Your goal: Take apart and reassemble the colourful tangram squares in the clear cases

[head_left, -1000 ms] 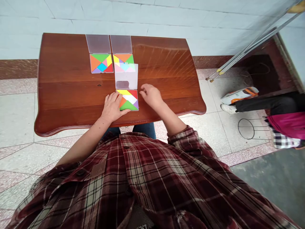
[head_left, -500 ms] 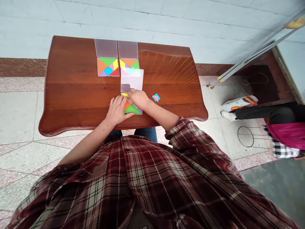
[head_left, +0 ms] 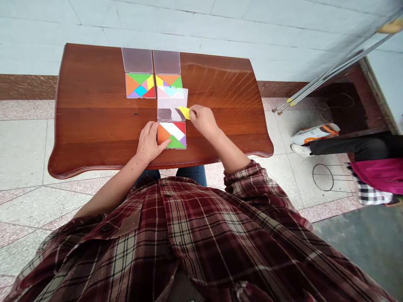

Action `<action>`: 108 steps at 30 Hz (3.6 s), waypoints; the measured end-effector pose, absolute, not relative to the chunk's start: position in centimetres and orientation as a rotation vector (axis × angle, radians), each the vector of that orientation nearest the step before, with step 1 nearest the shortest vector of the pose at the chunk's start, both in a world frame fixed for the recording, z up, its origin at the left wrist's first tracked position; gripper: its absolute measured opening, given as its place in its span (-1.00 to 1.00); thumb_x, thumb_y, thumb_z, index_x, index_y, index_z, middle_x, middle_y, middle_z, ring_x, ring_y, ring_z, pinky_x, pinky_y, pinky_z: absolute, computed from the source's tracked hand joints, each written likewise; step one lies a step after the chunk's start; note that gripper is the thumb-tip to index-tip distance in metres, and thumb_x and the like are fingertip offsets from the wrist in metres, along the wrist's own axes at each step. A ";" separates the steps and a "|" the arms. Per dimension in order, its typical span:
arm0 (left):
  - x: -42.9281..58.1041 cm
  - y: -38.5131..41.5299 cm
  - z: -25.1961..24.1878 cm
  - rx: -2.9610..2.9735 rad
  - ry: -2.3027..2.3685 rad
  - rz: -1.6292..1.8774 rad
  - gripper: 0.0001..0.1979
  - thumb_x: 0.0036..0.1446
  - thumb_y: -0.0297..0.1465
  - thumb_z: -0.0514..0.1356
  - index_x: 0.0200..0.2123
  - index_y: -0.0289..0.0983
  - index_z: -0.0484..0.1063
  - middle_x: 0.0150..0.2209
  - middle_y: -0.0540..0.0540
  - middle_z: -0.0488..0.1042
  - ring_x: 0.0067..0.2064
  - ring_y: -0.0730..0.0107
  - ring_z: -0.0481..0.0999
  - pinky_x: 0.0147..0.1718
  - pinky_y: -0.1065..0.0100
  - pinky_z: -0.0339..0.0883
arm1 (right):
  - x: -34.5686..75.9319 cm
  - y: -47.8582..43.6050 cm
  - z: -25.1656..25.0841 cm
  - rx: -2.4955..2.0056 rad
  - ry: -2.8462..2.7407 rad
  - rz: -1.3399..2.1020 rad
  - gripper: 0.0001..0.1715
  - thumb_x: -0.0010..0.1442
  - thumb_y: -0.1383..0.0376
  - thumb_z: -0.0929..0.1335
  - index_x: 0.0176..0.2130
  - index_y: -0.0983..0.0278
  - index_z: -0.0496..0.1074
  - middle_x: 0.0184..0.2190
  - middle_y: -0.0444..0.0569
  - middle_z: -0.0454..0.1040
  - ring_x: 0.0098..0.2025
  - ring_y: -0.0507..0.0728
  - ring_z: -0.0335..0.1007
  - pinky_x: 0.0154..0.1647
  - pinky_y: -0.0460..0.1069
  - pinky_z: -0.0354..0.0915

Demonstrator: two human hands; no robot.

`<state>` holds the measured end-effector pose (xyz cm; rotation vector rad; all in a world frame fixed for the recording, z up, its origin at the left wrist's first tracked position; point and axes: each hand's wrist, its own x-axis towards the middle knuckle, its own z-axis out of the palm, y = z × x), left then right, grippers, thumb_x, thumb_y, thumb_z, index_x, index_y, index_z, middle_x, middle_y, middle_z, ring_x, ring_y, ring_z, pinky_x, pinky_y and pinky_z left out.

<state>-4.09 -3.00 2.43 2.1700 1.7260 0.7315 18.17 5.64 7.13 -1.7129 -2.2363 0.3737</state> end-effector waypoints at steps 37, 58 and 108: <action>-4.2 -2.6 1.3 2.266 1.674 0.742 -0.51 0.20 -0.14 0.09 0.10 -0.29 0.29 0.11 -0.33 0.38 0.20 -0.11 0.34 0.21 -0.09 0.19 | 13.8 -0.6 7.8 -1.762 -2.481 0.800 -0.50 0.19 0.31 0.41 0.11 0.36 0.36 0.02 0.17 0.47 0.00 0.26 0.43 0.00 0.10 0.30; -5.1 -2.0 0.4 2.060 1.653 1.003 -0.52 0.30 -0.10 -0.08 0.10 -0.26 0.31 0.09 -0.30 0.45 0.15 0.04 0.41 0.23 -0.01 0.24 | 19.4 1.8 6.7 -1.482 -1.663 1.240 -0.74 0.12 0.22 0.40 -0.46 0.22 0.26 -0.60 -0.26 0.18 -0.49 -0.04 0.10 -0.46 -0.11 0.07; -5.0 -1.4 0.3 2.147 1.678 0.985 -0.73 0.20 -0.21 0.09 -0.11 -0.19 0.41 -0.01 -0.24 0.49 0.08 0.04 0.45 0.17 -0.04 0.34 | 15.1 -1.1 6.8 -2.054 -2.171 0.613 -0.74 0.30 0.34 0.23 -0.12 0.35 0.47 -0.16 0.16 0.53 -0.07 0.27 0.45 -0.03 0.11 0.31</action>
